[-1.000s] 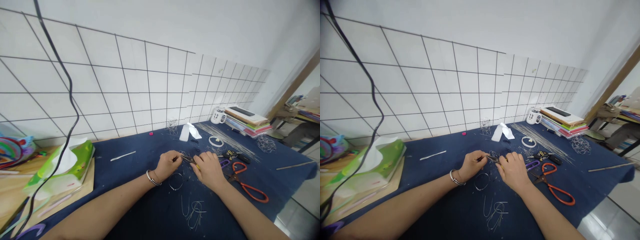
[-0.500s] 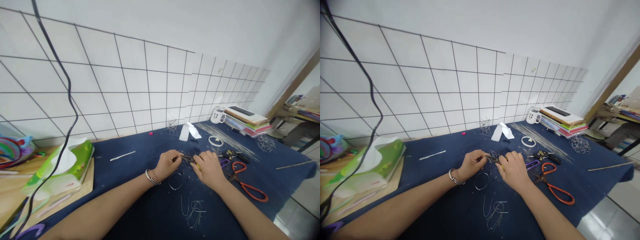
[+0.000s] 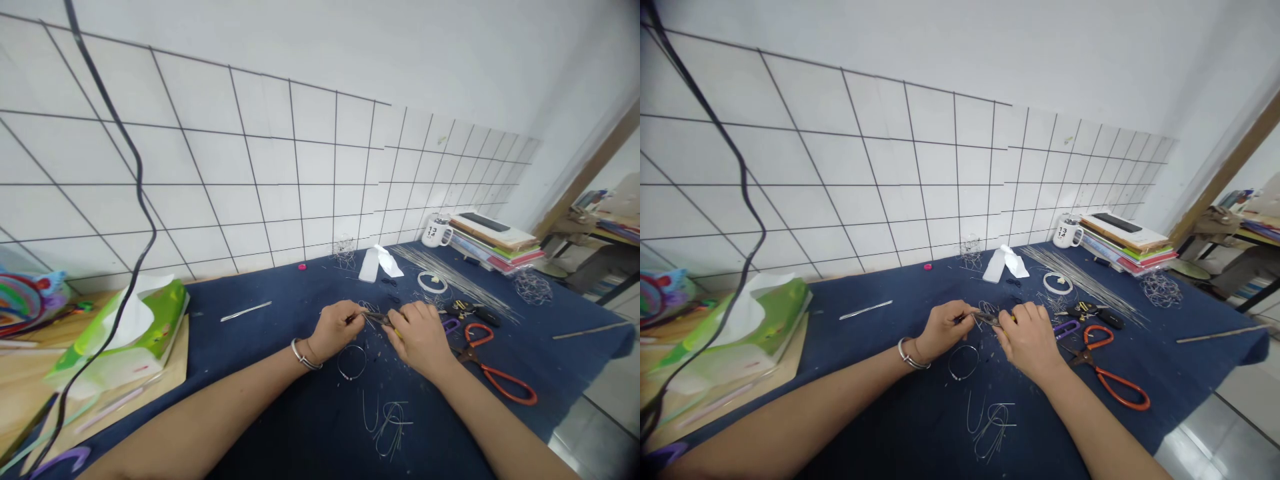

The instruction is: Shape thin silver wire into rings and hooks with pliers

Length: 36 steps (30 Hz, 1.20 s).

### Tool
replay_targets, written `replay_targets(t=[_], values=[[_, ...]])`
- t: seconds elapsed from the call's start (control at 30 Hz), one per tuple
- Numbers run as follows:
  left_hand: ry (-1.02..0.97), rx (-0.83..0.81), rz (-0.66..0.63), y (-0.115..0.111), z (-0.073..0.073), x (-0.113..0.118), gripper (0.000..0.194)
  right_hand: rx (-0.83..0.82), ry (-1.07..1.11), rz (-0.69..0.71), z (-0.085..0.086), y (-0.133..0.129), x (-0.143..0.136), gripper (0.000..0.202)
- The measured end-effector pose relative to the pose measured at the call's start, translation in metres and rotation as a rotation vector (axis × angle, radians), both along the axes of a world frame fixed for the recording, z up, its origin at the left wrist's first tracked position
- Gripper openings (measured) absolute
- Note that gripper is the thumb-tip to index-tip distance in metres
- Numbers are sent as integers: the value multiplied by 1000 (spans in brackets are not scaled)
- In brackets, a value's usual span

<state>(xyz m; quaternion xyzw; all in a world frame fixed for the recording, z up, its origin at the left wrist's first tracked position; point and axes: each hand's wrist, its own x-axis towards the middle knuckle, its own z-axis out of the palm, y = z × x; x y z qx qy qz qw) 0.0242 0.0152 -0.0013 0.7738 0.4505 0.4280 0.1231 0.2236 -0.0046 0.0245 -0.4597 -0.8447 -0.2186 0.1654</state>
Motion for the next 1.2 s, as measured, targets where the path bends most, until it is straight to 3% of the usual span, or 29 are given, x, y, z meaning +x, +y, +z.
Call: replay_targets(t=[0.67, 1.2], values=[[27, 106, 76, 2, -9, 2, 14, -34, 5, -6, -3, 0, -2, 26], [55, 68, 42, 1, -3, 1, 16, -15, 2, 25, -1, 0, -2, 23]])
